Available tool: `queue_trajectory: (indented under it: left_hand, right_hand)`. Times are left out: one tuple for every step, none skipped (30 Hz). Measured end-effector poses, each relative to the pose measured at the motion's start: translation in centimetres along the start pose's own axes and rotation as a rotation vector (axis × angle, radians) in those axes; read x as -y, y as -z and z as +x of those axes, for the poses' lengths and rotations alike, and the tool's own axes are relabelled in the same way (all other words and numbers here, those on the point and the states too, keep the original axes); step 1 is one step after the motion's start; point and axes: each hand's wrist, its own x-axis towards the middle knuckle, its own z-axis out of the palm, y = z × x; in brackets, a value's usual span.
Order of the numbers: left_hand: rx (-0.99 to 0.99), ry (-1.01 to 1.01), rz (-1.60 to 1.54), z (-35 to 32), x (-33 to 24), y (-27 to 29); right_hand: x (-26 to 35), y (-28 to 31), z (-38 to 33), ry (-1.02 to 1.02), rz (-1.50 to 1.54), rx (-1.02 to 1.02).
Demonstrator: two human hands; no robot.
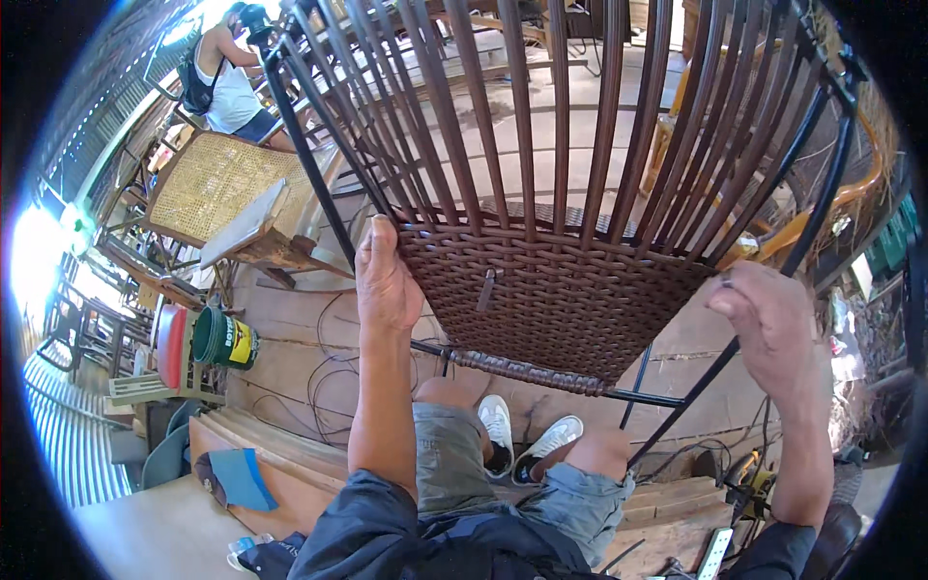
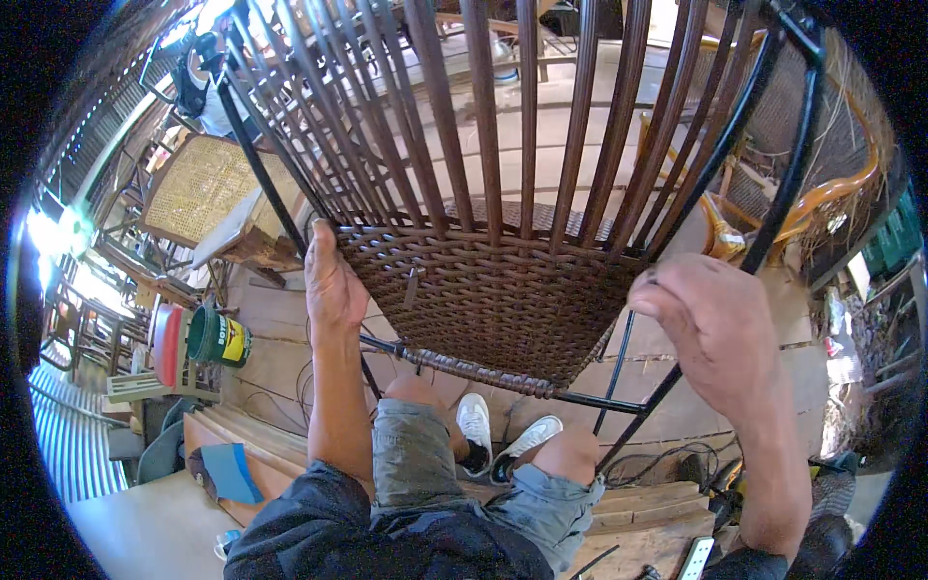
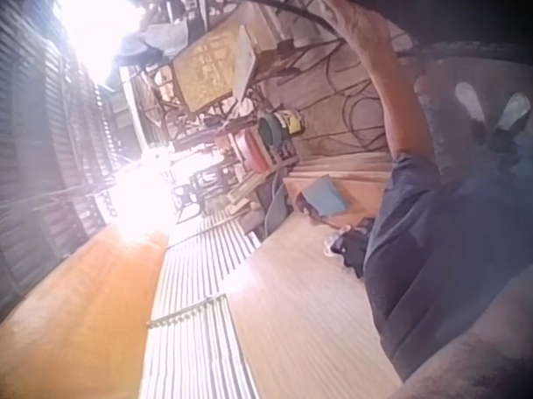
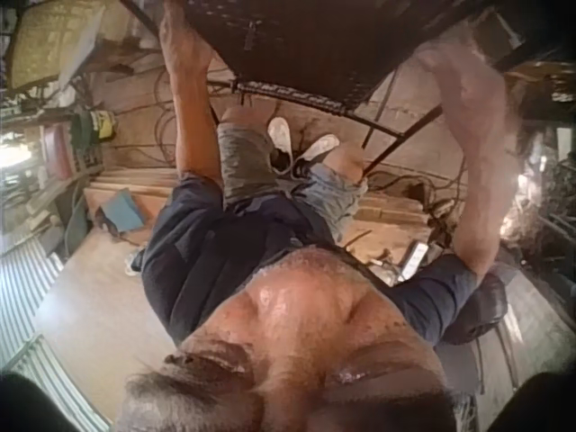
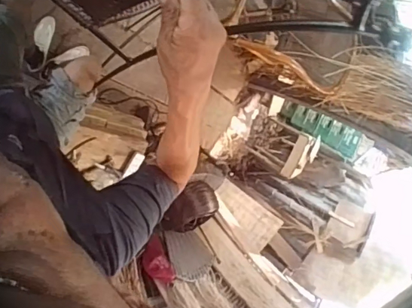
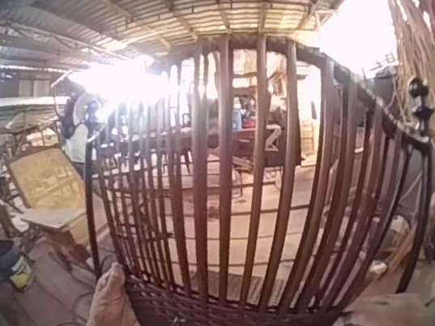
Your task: Weaving a synthetic rattan chair by hand on a metal frame.
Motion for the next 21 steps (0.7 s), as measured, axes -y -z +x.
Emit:
queue_trajectory:
  left_hand:
    - [-0.001,0.007,0.013,0.2,0.2,0.0]
    - [-0.029,-0.008,0.010,0.3,0.4,0.3]
    - [-0.056,-0.024,0.006,0.4,0.6,0.4]
    - [-0.094,-0.036,0.014,0.3,0.6,0.3]
    - [-0.093,-0.029,0.019,0.4,0.7,0.3]
    - [-0.080,-0.039,0.011,0.3,0.7,0.4]
    - [-0.067,-0.050,0.002,0.3,0.7,0.4]
    - [-0.069,-0.053,0.005,0.3,0.3,0.2]
    - [-0.059,-0.017,0.027,0.3,-0.2,-0.2]
    - [-0.048,0.018,0.046,0.3,-0.7,-0.6]
    - [-0.034,0.055,0.062,0.5,-1.0,-0.9]
    - [-0.062,-0.042,0.027,1.5,-1.0,-0.7]
    - [-0.057,-0.043,0.018,1.6,-1.2,-0.9]
    - [0.010,-0.029,-0.133,1.7,-1.4,-1.5]
    - [0.078,-0.011,-0.287,1.9,-1.3,-2.0]
    - [0.009,-0.013,-0.254,2.0,-1.1,-1.3]
    - [0.028,0.002,-0.270,1.7,-1.2,-0.5]
    - [-0.043,-0.151,-0.202,1.6,-0.6,0.6]
    - [-0.115,-0.304,-0.134,1.2,0.2,1.2]
    - [-0.157,-0.369,-0.128,0.5,-0.2,-0.2]
    - [-0.200,-0.443,-0.117,-0.3,-1.5,-1.7]
  right_hand:
    - [-0.3,0.0,-0.1,0.017,-0.043,-0.010]
    - [-0.4,-0.1,-0.2,0.006,-0.030,-0.008]
    - [-0.5,-0.3,-0.2,0.033,-0.084,-0.017]
    - [-0.5,-0.4,-0.2,0.061,-0.138,-0.026]
    - [-0.6,-0.6,-0.3,0.054,-0.134,-0.027]
    - [-0.6,-0.8,-0.5,0.066,-0.174,-0.052]
    - [-0.4,-0.9,-0.7,0.080,-0.216,-0.078]
    - [-0.4,-1.0,-0.8,0.084,-0.212,-0.078]
    - [-0.2,-1.0,-0.9,0.032,-0.200,-0.084]
    - [0.0,-1.0,-1.0,-0.019,-0.190,-0.090]
    - [-0.1,-0.9,-1.2,-0.017,-0.195,-0.091]
    - [-0.4,-0.8,-1.5,-0.009,-0.198,-0.113]
    - [-0.6,-0.8,-1.7,-0.002,-0.204,-0.135]
    - [-0.4,-0.7,-1.8,-0.010,-0.221,-0.138]
    - [-0.3,-0.5,-1.8,-0.030,-0.190,-0.128]
    - [-0.3,-0.3,-1.8,-0.053,-0.162,-0.119]
    - [0.0,0.0,-1.8,-0.069,-0.183,-0.129]
    - [0.0,-0.3,-1.6,-0.051,-0.118,-0.146]
    - [-0.3,-0.4,-1.6,-0.032,-0.053,-0.166]
    - [-0.6,-0.4,-1.6,-0.053,-0.035,-0.124]
    - [-0.6,-0.4,-1.3,-0.065,-0.053,-0.139]
